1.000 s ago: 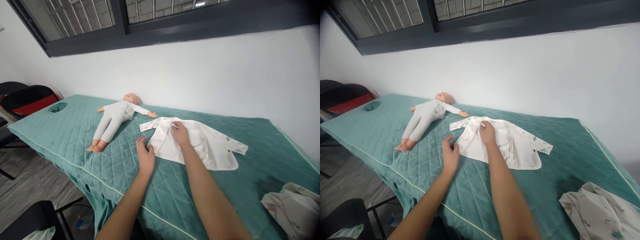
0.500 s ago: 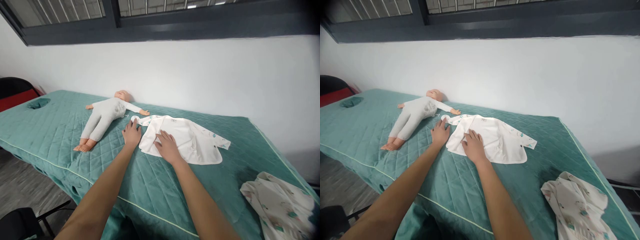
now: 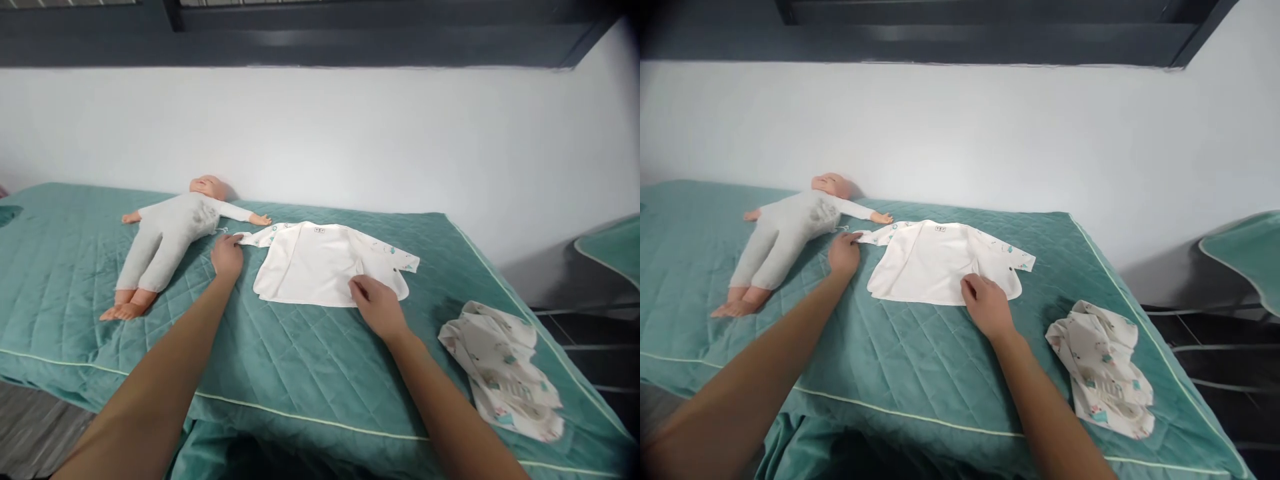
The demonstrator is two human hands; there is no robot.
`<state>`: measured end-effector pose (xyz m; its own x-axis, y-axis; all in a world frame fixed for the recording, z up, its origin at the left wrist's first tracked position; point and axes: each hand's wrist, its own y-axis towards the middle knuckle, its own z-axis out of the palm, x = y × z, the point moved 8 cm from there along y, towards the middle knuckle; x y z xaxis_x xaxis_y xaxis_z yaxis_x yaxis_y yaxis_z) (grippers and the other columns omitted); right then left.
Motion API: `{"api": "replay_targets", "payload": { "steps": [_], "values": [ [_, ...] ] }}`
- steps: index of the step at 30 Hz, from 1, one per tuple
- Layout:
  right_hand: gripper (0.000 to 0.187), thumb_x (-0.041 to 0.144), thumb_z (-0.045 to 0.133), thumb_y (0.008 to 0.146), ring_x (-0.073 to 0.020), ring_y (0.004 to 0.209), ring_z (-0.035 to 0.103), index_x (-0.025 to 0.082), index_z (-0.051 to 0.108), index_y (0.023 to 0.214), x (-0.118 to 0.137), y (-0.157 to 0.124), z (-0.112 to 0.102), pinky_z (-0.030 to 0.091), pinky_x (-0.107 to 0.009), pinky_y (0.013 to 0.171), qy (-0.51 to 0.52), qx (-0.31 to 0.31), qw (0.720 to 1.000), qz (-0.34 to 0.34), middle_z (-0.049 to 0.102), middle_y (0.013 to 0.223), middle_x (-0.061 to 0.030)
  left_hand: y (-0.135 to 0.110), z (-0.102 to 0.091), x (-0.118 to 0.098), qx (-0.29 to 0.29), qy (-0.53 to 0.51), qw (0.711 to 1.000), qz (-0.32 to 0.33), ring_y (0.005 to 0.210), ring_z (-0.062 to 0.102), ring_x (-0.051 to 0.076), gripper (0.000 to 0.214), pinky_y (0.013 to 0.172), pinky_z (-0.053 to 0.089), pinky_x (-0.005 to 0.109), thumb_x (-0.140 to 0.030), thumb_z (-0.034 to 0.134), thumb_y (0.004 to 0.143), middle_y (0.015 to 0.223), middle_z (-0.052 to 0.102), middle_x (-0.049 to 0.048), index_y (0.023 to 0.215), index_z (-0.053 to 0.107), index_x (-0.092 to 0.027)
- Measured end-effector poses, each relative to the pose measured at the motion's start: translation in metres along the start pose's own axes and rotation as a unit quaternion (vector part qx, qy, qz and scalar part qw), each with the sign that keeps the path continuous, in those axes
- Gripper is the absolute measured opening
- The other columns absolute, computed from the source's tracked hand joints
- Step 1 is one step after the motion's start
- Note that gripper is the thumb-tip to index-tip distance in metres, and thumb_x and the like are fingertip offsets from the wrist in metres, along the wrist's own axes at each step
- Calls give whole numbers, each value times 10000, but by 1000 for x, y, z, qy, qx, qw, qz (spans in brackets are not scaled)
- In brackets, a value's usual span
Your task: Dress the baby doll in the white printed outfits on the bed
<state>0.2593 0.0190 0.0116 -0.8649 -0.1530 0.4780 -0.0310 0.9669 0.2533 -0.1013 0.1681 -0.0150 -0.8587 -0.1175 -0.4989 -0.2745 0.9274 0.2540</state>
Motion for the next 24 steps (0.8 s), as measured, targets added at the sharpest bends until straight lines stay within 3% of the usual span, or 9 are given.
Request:
{"api": "replay_targets", "payload": {
  "steps": [7, 9, 11, 13, 15, 17, 20, 22, 24],
  "values": [
    [278, 329, 438, 967, -229, 699, 620, 247, 703, 945, 1, -13, 0, 371, -315, 661, -100, -1, 995, 30, 707, 736, -33, 6, -7, 6, -48, -1, 999, -21, 1258, 526, 289, 513, 1038, 448, 412, -33, 368, 917, 1417, 570, 111, 1339, 632, -154],
    [269, 339, 456, 953, -217, 680, 614, 253, 710, 925, 1, -13, 0, 378, -310, 654, -63, -4, 997, 44, 700, 718, -22, 3, -9, 6, -51, 6, 998, -27, 1276, 508, 305, 496, 1053, 436, 445, -60, 379, 925, 1439, 551, 112, 1348, 620, -153],
    [258, 364, 480, 932, -199, 674, 620, 251, 709, 893, -7, -8, -3, 416, -302, 671, 47, -7, 997, 69, 689, 696, -5, 1, -10, 6, -51, 16, 998, -35, 1277, 502, 325, 468, 1049, 432, 479, -87, 408, 919, 1450, 533, 132, 1331, 624, -138],
    [248, 384, 504, 903, -187, 711, 645, 234, 701, 894, -25, 4, -13, 469, -303, 731, 185, -40, 977, 99, 695, 714, 0, 0, -10, 6, -48, 24, 998, -42, 1268, 503, 337, 432, 1039, 428, 492, -100, 439, 904, 1429, 543, 153, 1277, 656, -126],
    [246, 371, 527, 863, -195, 816, 671, 207, 694, 936, -54, 20, -36, 495, -329, 836, 245, -128, 953, 121, 724, 826, -27, 1, -8, 5, -40, 33, 998, -41, 1264, 503, 334, 391, 1041, 417, 487, -114, 452, 902, 1394, 574, 144, 1208, 696, -134],
    [252, 331, 552, 824, -220, 933, 665, 186, 701, 967, -89, 31, -61, 487, -365, 912, 164, -203, 952, 158, 731, 978, -76, 3, -5, 5, -32, 41, 998, -37, 1266, 499, 332, 376, 1048, 404, 486, -125, 451, 906, 1374, 595, 130, 1171, 717, -148],
    [375, 298, 598, 776, -290, 1141, 599, 145, 684, 1107, -141, 32, -87, 439, -442, 1022, 14, -257, 932, 253, 665, 1199, -170, 6, -2, 5, -28, 52, 997, -41, 1268, 497, 351, 385, 1044, 398, 511, -131, 457, 895, 1369, 603, 150, 1171, 726, -150],
    [419, 346, 617, 787, -323, 1105, 605, 116, 678, 1131, -166, 25, -91, 451, -482, 992, 2, -255, 915, 313, 674, 1136, -194, 8, 0, 6, -28, 55, 997, -46, 1269, 497, 361, 393, 1037, 400, 528, -137, 461, 887, 1369, 605, 158, 1179, 724, -155],
    [417, 416, 629, 800, -317, 981, 631, 137, 697, 1102, -180, 19, -84, 474, -484, 924, 8, -221, 910, 352, 700, 1019, -156, 9, 1, 7, -28, 56, 997, -50, 1271, 498, 362, 399, 1039, 400, 537, -142, 465, 883, 1378, 602, 148, 1189, 720, -168]
  ]
}}
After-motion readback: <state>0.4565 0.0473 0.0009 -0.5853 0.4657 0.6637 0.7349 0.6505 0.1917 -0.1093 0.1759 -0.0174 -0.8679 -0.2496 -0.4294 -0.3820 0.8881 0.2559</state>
